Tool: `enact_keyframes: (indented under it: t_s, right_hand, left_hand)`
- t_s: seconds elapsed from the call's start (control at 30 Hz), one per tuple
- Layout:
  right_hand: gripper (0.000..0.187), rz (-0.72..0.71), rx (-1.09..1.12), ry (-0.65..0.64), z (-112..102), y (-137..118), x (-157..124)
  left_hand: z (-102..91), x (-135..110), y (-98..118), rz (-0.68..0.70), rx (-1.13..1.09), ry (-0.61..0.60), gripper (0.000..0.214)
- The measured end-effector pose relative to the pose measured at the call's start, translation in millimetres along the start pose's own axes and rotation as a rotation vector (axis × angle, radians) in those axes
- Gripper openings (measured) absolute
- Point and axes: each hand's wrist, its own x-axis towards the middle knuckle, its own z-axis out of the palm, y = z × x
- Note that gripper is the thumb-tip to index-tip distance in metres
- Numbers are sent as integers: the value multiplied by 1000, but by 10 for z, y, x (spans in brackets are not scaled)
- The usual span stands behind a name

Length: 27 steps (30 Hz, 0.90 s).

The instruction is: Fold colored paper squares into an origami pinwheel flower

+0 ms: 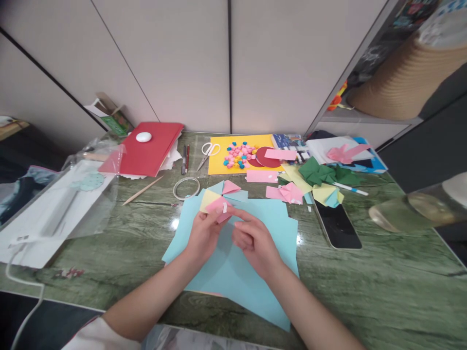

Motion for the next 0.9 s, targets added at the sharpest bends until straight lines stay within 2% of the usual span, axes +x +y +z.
enact_keyframes:
  t_s: [0.23, 0.4, 0.63, 0.9]
  right_hand:
    - [23, 110, 214, -29, -26, -25, 6]
    - [20, 128, 213, -15, -31, -24, 11]
    - [20, 131, 202, -37, -34, -15, 30]
    - [22, 128, 220, -50, -30, 13, 26]
  left_hand:
    - [-20, 25, -29, 36, -15, -13, 8]
    - [-17, 13, -34, 57, -28, 23, 9]
    - [7, -2, -24, 97, 90, 16, 15]
    - [1, -9, -19, 82, 95, 22, 11]
